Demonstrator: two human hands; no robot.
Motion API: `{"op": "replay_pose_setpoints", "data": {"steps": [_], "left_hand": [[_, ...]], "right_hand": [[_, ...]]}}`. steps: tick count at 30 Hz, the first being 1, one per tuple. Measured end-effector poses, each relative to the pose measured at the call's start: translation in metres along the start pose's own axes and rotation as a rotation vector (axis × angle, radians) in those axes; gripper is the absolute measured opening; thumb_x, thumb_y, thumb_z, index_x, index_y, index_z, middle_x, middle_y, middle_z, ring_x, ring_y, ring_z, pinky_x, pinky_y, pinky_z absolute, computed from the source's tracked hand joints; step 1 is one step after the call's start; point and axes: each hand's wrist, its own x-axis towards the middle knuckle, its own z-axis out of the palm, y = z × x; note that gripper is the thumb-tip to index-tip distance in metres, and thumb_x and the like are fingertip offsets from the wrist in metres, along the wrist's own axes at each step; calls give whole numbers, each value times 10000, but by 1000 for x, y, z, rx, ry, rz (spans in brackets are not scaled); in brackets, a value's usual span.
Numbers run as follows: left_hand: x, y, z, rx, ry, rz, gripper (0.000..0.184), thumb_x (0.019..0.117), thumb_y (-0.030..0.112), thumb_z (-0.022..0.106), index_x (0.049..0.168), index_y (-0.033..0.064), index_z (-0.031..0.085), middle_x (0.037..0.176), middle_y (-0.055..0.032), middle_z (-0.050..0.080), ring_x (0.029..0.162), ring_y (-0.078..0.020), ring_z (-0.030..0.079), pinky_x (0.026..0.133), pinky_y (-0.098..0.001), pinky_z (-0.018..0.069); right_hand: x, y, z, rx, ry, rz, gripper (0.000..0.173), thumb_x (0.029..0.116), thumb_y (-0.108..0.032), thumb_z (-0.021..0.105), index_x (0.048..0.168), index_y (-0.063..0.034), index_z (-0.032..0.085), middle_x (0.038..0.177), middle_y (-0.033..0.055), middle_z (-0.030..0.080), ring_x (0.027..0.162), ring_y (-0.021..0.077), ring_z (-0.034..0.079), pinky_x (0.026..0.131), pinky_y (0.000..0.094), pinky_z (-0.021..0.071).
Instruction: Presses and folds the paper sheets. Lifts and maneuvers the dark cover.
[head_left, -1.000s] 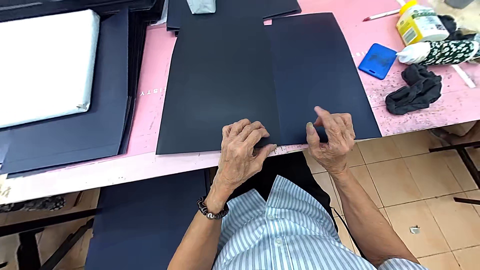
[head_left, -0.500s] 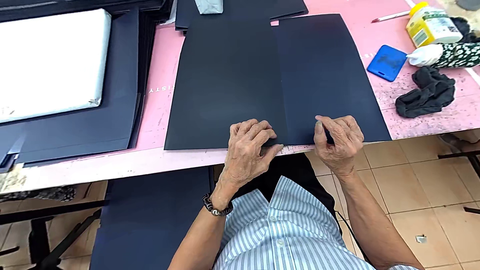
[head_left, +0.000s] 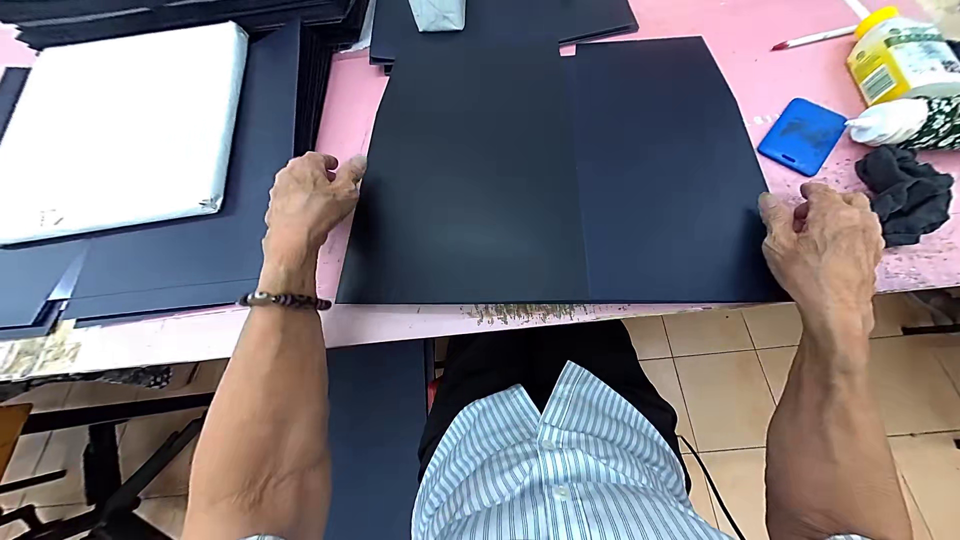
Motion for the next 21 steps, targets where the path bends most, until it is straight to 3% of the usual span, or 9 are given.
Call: {"op": "replay_pose_setpoints", "data": {"steps": [2,4,6,8,10,12,15,17,21], "left_hand": [[3,11,1,-106,-25,-52,650,1030,556,499,1255,-39,630,1159,-268,656,1029,-378,647,919,-626,470],[-1,24,5,-218,-15,-122,602,995,540,585,1219,-16,637,1088,-186,641,898,-239,598,841,-494,478],[-6,32,11,-343,45,-160,517,963,454,676,1202,-4,654,1105,-153,653,931,-192,596,869,-459,479],[-11,33,17,-482,137,-73,327,992,348,656,1124,49,664,976,-28,647,832,-53,601,795,-301,507],[-19,29,17,-640,225,95,189,1012,251,622,1077,77,655,888,53,644,789,8,625,756,-216,530],[-32,25,9,-770,294,233,133,1019,197,601,1096,99,648,901,92,678,821,11,667,780,-210,568],[-48,18,-8,-928,374,392,82,1036,159,564,1064,141,639,899,105,712,845,-29,699,812,-253,594],[-55,17,-22,-961,409,482,99,1064,160,519,1097,150,612,924,104,704,872,-28,701,841,-242,593],[-24,29,-46,-993,587,571,116,1052,107,503,1017,119,613,858,79,714,831,-58,708,812,-287,600]], "right_hand": [[5,-9,2,-28,-31,29,606,1089,-443,414,1313,96,580,1277,390,552,1191,588,528,944,740,392],[3,-16,8,-27,-16,48,608,1095,-446,378,1259,89,616,1257,383,568,1178,578,546,920,730,410],[2,-16,13,-12,4,75,588,1096,-425,368,1245,88,615,1257,385,562,1184,574,542,919,723,412],[1,-13,17,26,16,82,555,1098,-389,379,1279,95,583,1273,388,550,1201,573,531,944,712,407],[0,-7,18,100,46,75,523,1089,-377,410,1249,92,577,1238,374,562,1178,553,545,942,696,414],[-1,-3,17,217,97,45,497,1088,-363,437,1224,94,576,1173,345,587,1086,502,587,921,652,440],[5,-1,13,380,184,-35,450,1087,-349,472,1198,71,588,1066,269,606,923,341,598,852,491,481],[23,-9,11,452,211,-72,437,1076,-350,492,1189,58,601,1053,222,621,915,244,599,857,401,483],[86,-41,18,659,178,-65,407,1043,-346,543,1143,42,617,986,104,610,867,76,565,836,281,465]]}}
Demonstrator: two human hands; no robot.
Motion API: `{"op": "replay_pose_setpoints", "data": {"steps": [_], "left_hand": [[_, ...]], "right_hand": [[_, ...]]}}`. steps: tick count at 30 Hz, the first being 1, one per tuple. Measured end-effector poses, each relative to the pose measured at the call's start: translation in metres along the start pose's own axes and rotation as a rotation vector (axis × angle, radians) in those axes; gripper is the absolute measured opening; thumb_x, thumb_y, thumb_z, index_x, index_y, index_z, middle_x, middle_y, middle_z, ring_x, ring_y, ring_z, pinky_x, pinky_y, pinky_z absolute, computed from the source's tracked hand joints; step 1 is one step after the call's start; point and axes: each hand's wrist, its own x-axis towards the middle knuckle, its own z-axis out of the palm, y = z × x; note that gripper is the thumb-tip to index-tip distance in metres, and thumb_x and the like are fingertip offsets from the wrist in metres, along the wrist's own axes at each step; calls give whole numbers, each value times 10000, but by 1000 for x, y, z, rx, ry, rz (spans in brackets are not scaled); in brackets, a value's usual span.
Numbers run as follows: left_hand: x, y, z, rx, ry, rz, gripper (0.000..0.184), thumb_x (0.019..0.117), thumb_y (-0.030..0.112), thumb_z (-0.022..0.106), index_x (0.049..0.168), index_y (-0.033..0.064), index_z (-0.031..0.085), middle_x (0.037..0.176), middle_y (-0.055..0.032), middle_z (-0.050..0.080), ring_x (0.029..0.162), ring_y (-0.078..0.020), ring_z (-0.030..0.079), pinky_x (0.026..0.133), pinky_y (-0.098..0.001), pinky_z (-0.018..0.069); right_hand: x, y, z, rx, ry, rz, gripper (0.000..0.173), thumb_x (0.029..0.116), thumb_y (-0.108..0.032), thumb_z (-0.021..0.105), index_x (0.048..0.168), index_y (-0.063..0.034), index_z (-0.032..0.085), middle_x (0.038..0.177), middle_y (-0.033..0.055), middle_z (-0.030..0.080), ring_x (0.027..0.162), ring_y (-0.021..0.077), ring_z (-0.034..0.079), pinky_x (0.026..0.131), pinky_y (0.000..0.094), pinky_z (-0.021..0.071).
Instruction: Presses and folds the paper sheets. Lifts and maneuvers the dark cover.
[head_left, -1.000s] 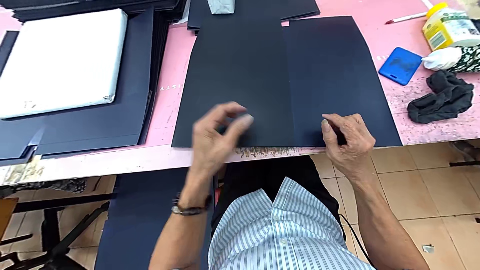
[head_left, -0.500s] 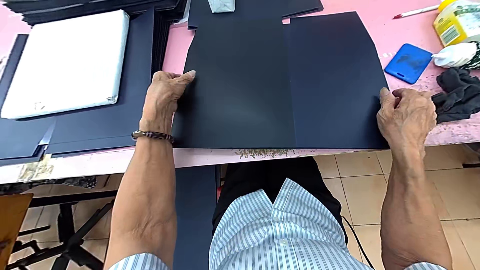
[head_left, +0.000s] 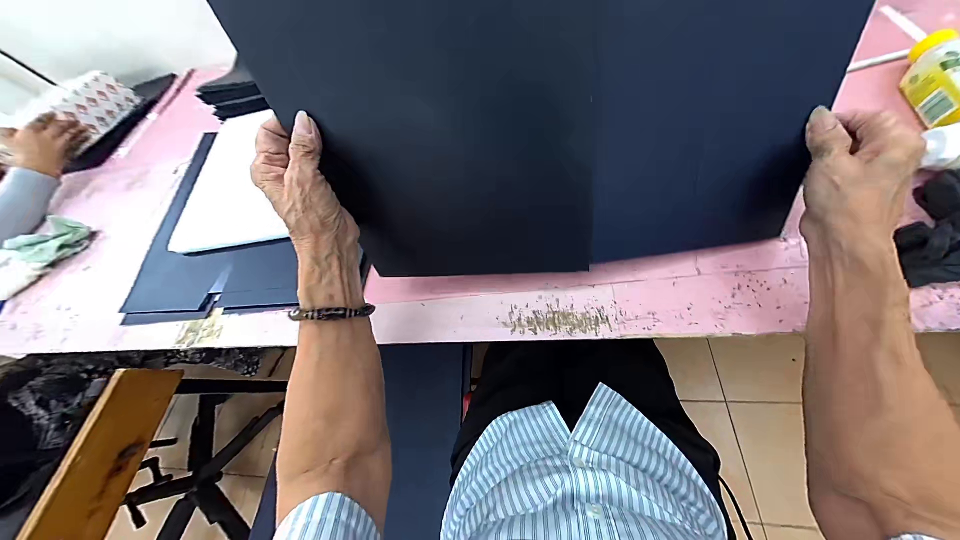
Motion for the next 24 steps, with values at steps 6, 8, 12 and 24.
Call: {"op": "replay_pose_setpoints", "data": {"steps": [6,8,12,24], "left_hand": [[37,-18,16,49,129,13,95,1021,90,564,959,80,635,787,52,700,751,-67,700,745,-280,599],[41,-24,21,73,150,8,80,1016,96,578,964,72,634,789,48,693,752,-62,696,745,-274,596],[45,-28,27,98,182,-25,74,1011,114,596,983,63,641,803,46,696,757,-55,696,747,-268,596],[35,-20,36,86,213,-79,77,1012,146,614,995,91,665,824,74,703,751,-13,682,739,-234,585]], "right_hand": [[58,-5,58,269,-37,74,288,1044,-286,556,1036,-9,638,889,14,597,804,38,581,792,268,499],[67,-3,71,304,-27,70,288,1051,-279,548,1056,-6,639,903,18,593,821,40,576,805,264,487],[77,4,89,314,1,39,312,1053,-287,538,1050,8,642,918,44,593,846,66,574,824,288,479],[73,10,83,361,7,56,376,1065,-326,541,1122,34,634,989,134,610,875,163,568,838,399,473]]}}
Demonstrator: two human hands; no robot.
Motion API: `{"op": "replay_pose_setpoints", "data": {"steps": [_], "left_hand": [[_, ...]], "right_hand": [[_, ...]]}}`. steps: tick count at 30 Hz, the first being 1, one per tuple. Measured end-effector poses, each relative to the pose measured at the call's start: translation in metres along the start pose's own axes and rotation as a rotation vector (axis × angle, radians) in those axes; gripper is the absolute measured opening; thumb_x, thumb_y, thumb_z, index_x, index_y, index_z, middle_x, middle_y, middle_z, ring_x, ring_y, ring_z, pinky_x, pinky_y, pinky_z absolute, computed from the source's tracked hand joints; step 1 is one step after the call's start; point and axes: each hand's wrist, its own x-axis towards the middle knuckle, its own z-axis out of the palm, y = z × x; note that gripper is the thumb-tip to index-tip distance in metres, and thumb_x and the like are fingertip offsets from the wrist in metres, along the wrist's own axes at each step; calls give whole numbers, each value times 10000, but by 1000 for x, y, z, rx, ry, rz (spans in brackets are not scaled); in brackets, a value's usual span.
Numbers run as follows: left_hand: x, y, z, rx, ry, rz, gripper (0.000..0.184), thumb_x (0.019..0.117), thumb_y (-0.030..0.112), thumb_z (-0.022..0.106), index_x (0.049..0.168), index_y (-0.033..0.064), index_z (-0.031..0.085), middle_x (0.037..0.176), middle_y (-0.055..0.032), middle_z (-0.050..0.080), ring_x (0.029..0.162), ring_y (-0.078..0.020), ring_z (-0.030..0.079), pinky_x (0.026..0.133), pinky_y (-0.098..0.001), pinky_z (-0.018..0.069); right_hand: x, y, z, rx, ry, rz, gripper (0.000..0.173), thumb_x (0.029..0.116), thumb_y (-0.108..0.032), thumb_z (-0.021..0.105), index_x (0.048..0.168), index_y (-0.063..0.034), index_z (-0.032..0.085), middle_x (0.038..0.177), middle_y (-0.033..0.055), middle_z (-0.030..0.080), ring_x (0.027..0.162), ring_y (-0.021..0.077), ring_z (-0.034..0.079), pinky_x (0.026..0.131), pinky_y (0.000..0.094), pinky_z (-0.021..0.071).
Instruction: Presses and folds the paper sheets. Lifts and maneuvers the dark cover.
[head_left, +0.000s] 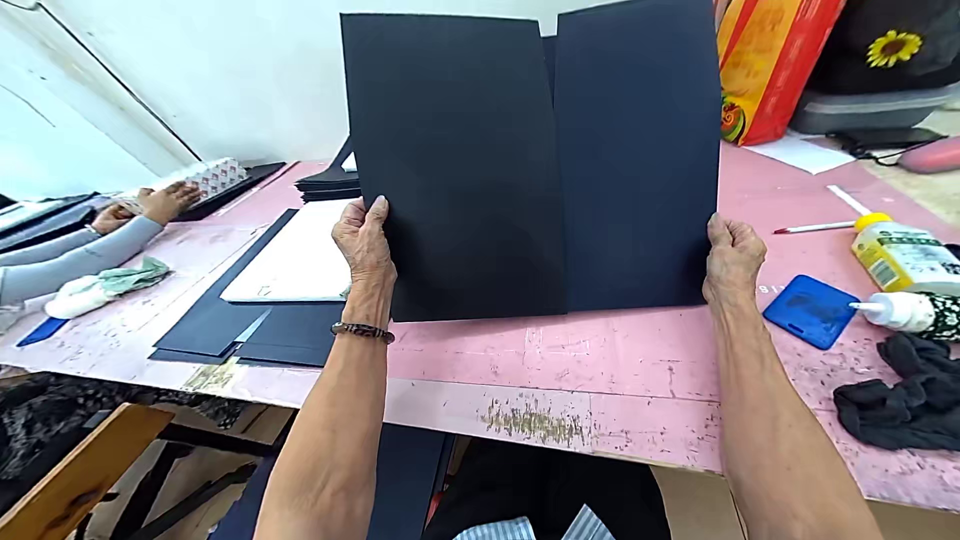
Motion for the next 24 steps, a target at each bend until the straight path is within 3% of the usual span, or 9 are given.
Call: {"op": "replay_pose_setpoints", "data": {"steps": [4,9,24], "left_hand": [[-3,5,1,15,-30,-10,110,1015,172,615,1053,81,663,872,64,703,772,-10,681,755,-229,581],[5,4,4,-1,-7,-3,81,1006,125,614,998,65,668,836,58,712,763,-27,688,757,-245,586],[5,0,7,1,-19,4,64,1005,130,609,961,104,648,796,88,689,742,-19,680,739,-241,583]], "right_hand": [[4,4,0,37,25,8,339,1059,-287,558,1116,38,637,978,117,611,874,133,567,846,362,474],[4,5,-1,45,32,5,350,1064,-296,548,1141,34,632,996,112,612,883,119,573,854,344,477],[9,7,-2,79,51,-30,288,1044,-260,575,1037,16,653,890,41,590,818,59,560,807,273,472]]}}
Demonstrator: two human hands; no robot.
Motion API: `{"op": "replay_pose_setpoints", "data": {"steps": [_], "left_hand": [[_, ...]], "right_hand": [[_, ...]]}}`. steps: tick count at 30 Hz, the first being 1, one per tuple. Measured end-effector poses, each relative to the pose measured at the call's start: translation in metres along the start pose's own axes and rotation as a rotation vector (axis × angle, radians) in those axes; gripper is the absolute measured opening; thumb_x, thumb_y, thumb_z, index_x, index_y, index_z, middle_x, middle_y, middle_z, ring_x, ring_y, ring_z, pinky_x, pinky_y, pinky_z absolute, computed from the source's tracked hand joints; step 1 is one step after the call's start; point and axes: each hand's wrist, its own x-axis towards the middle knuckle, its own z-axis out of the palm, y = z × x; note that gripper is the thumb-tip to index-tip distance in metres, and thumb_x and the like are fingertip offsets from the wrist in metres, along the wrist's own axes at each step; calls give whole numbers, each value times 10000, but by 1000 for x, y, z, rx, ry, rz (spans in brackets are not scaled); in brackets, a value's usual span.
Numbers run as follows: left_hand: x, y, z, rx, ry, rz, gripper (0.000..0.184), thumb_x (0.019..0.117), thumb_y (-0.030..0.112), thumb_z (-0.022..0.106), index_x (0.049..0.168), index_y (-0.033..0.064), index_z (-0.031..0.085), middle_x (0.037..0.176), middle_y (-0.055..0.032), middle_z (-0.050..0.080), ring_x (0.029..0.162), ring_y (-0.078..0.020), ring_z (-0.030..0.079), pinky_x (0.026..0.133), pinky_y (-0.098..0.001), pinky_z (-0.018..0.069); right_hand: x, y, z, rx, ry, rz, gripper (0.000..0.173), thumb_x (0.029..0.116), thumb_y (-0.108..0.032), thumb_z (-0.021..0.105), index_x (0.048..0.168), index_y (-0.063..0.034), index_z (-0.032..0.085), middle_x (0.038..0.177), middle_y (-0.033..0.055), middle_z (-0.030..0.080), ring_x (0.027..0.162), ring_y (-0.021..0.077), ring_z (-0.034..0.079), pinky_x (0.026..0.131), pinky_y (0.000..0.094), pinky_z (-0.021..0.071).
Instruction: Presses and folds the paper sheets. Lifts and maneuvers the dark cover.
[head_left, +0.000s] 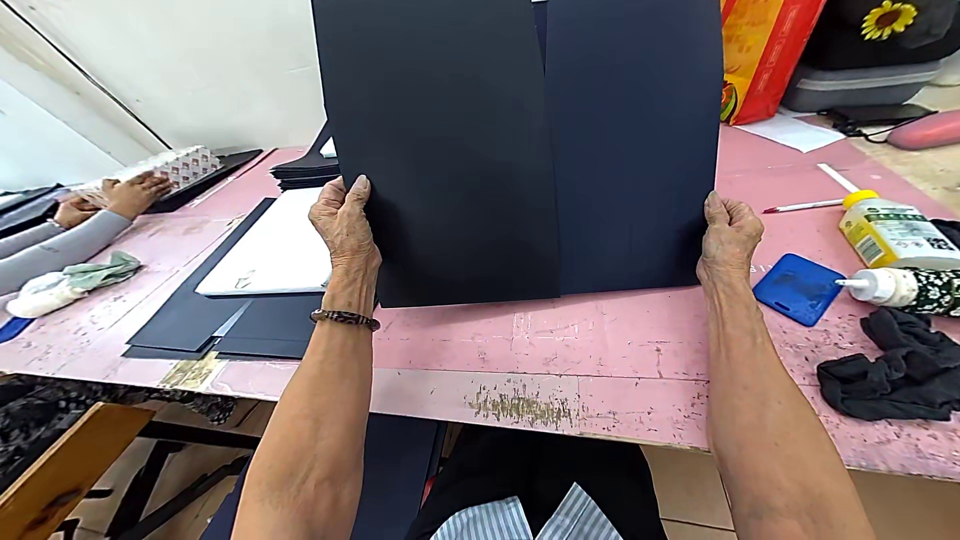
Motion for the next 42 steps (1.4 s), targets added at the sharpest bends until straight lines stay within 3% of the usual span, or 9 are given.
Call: {"op": "replay_pose_setpoints", "data": {"steps": [5,9,19,29,34,38,42], "left_hand": [[1,1,2,-9,-17,10,67,1005,125,607,965,100,655,799,81,699,746,-25,687,738,-244,587],[0,1,5,-13,-6,-3,103,1007,139,618,1035,52,665,860,45,715,785,-41,692,778,-265,590],[-2,4,5,-19,27,-35,110,1003,127,627,1036,37,679,862,27,720,778,-36,691,764,-252,586],[-10,3,1,-2,-4,-19,127,1020,178,619,1085,77,660,875,65,693,758,2,664,741,-217,566],[-4,1,2,-3,3,-13,92,999,135,626,1026,57,667,858,54,709,787,-25,685,774,-246,583],[-2,2,3,-6,-17,19,71,1004,130,609,1001,82,661,824,76,706,769,-22,688,759,-247,588],[-3,2,4,-7,-32,3,63,1010,131,597,977,110,647,808,94,697,755,-18,687,749,-243,588]], "right_hand": [[-1,-1,-1,-7,11,6,293,1041,-264,582,1051,20,655,907,47,600,828,59,567,815,269,476],[-1,-1,-3,-34,-13,6,344,1052,-303,567,1088,31,639,946,93,597,852,117,557,830,354,475],[-3,-5,-1,10,28,48,276,1046,-232,586,1060,38,640,904,70,582,822,93,552,806,312,466],[-4,-5,-3,31,40,46,263,1039,-226,602,1057,33,647,895,69,590,809,95,553,796,317,466],[-6,-1,-6,-7,9,45,316,1053,-276,569,1082,32,628,931,76,578,834,102,551,823,332,474],[-3,-3,-4,12,18,20,277,1043,-265,576,1013,3,637,863,20,560,788,52,548,791,270,475],[-1,-3,-6,8,14,26,272,1039,-272,580,1004,-12,650,861,11,576,795,58,559,796,285,476]]}}
